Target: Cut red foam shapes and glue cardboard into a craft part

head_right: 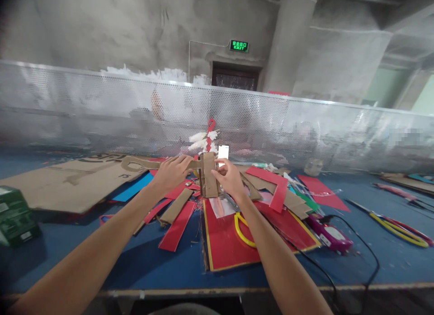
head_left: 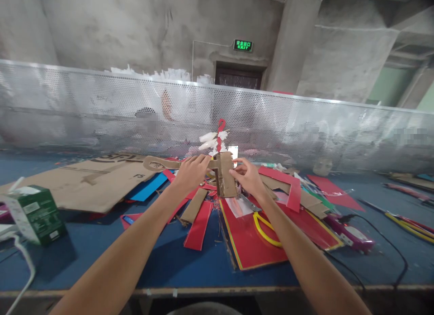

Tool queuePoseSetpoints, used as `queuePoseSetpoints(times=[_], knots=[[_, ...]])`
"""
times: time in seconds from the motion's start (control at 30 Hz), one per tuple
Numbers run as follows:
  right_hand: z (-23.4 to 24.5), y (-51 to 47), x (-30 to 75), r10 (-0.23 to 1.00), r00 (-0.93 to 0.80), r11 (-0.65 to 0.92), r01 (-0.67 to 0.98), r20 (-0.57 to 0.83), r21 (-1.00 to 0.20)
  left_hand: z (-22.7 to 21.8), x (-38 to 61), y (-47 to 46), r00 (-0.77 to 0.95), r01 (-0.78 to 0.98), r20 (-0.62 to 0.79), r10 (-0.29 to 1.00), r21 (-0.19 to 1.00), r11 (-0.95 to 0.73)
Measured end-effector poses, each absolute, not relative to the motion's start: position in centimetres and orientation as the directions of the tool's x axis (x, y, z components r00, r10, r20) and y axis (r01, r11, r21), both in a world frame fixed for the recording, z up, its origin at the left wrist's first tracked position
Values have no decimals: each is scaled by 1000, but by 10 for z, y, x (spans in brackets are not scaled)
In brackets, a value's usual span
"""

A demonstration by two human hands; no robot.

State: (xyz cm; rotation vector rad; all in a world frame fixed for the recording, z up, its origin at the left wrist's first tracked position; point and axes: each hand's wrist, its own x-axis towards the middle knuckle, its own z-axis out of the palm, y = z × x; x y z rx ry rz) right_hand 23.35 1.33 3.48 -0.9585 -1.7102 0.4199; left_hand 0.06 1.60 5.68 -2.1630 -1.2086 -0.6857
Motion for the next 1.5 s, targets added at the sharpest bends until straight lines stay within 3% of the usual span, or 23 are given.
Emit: queuePoseSetpoints(times=[0.87, 1.07, 1.13, 1.27, 1.5], knots=[[32, 12, 231, 786, -54, 583, 396, 616, -709, 49, -5, 26, 498, 834, 686, 530, -212, -509], [32, 24, 243, 739, 104, 597, 360, 666, -717, 47, -14, 35, 491, 818, 666, 562, -129, -561], [29, 29, 249, 768, 133, 559, 337, 626, -757, 45, -18, 39, 500, 779, 657, 565, -56, -624], [24, 32, 254, 884, 34, 446, 243, 467, -862, 40, -24, 46, 511, 707, 655, 556, 47, -706], [23, 28, 251, 884, -18, 461, 198, 467, -865, 33, -32, 58, 644, 599, 617, 452, -40, -800]])
